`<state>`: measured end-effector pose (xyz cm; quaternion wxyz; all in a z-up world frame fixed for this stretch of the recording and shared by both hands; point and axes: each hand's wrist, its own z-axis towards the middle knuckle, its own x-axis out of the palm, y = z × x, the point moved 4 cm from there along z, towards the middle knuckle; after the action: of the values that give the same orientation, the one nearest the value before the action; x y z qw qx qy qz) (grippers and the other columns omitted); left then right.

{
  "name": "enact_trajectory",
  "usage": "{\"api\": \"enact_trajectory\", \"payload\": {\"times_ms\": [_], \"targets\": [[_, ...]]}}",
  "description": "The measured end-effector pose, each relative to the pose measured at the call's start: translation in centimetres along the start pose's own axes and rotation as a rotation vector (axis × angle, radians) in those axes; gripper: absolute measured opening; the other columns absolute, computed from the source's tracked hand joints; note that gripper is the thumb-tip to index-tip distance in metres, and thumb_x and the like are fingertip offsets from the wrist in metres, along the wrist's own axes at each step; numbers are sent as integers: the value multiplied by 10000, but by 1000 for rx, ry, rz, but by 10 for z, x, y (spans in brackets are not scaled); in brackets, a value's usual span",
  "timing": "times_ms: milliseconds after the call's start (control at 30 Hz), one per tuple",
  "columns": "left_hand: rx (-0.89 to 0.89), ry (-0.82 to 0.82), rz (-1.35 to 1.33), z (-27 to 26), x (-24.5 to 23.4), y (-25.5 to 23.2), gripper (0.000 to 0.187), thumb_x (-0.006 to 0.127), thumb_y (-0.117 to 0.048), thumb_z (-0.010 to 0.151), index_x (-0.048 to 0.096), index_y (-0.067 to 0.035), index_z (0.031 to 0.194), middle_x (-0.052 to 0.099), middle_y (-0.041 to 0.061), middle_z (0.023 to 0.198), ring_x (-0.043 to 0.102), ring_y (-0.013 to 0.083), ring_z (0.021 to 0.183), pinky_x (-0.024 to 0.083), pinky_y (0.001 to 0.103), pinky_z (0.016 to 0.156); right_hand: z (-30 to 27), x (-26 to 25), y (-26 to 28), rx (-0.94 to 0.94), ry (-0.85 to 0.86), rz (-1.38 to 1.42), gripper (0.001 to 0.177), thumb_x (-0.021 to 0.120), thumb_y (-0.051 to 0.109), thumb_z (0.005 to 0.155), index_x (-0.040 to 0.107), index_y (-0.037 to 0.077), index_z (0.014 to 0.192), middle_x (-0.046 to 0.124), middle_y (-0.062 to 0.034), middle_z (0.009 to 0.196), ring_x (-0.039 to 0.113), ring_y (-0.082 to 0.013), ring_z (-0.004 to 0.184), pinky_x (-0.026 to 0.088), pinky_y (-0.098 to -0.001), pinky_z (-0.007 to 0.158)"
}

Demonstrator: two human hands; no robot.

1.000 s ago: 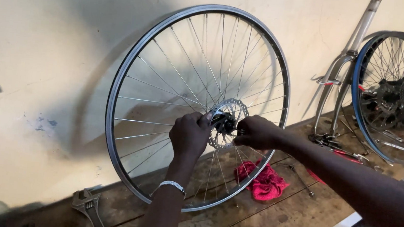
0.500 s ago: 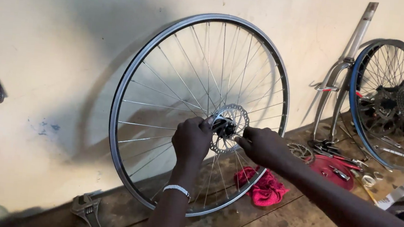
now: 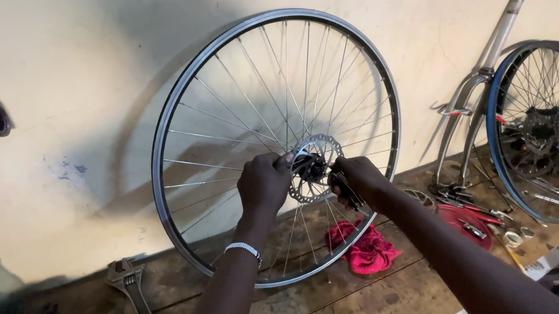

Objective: The person uses a wrench to tighten the axle nuts on a bicycle wheel hub. They then use a red cloth to wipe the hub area and continue adjusting the nuts with the wrench.

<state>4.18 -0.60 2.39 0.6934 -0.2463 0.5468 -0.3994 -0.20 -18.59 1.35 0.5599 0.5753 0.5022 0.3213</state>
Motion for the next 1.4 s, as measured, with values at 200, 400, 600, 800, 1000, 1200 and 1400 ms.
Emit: {"api": "enact_trajectory", "payload": {"times_ms": [200, 400, 600, 800, 1000, 1200, 1400], "targets": [[14, -9, -18, -2, -2, -3, 283, 553, -347, 858, 719, -120, 896, 682, 164, 795, 643, 395, 907, 499, 499, 812, 1, 3, 0, -3, -3, 35, 229, 543, 212, 767, 569, -14, 738, 505, -143, 502, 531, -241, 356, 466, -359, 325], [8, 3, -33, -3, -1, -2, 283, 548, -350, 854, 719, -127, 888, 682, 147, 767, 648, 387, 893, 499, 482, 816, 8, 7, -7, 44, -14, 96, 191, 542, 204, 765, 549, 13, 758, 507, -125, 504, 529, -226, 372, 454, -357, 343], [-3, -20, -35, -2, 0, 0, 255, 566, -339, 838, 722, -139, 863, 684, 138, 743, 656, 380, 870, 506, 481, 792, 15, 7, -14, 101, 43, 204, 187, 511, 222, 775, 521, 38, 745, 485, -98, 508, 505, -207, 379, 434, -346, 359], [28, 4, -35, 4, -2, 3, 271, 560, -352, 845, 721, -136, 873, 681, 113, 710, 659, 368, 863, 506, 466, 791, 12, 12, -4, 80, 84, 186, 174, 507, 187, 817, 507, 33, 735, 448, -62, 515, 473, -175, 376, 397, -318, 367], [24, 31, -16, -1, -4, -2, 285, 556, -350, 848, 720, -121, 889, 686, 147, 767, 651, 382, 886, 501, 476, 801, -11, 19, 34, -743, 118, -1658, 193, 505, 120, 812, 592, -7, 695, 586, -193, 521, 642, -331, 499, 534, -418, 496], [-7, 28, -31, -3, -3, -5, 276, 561, -337, 843, 718, -115, 894, 684, 143, 764, 648, 381, 895, 495, 474, 809, -12, 25, 50, -462, 91, -1528, 284, 603, 343, 801, 639, 69, 866, 656, -152, 693, 681, -321, 695, 565, -453, 640], [10, 32, -49, -1, -7, -6, 291, 557, -344, 861, 711, -101, 903, 686, 136, 776, 651, 372, 893, 494, 467, 812, -8, 9, 32, 160, 215, -238, 274, 695, 93, 711, 584, -104, 865, 576, -236, 706, 620, -301, 587, 560, -410, 493]]}}
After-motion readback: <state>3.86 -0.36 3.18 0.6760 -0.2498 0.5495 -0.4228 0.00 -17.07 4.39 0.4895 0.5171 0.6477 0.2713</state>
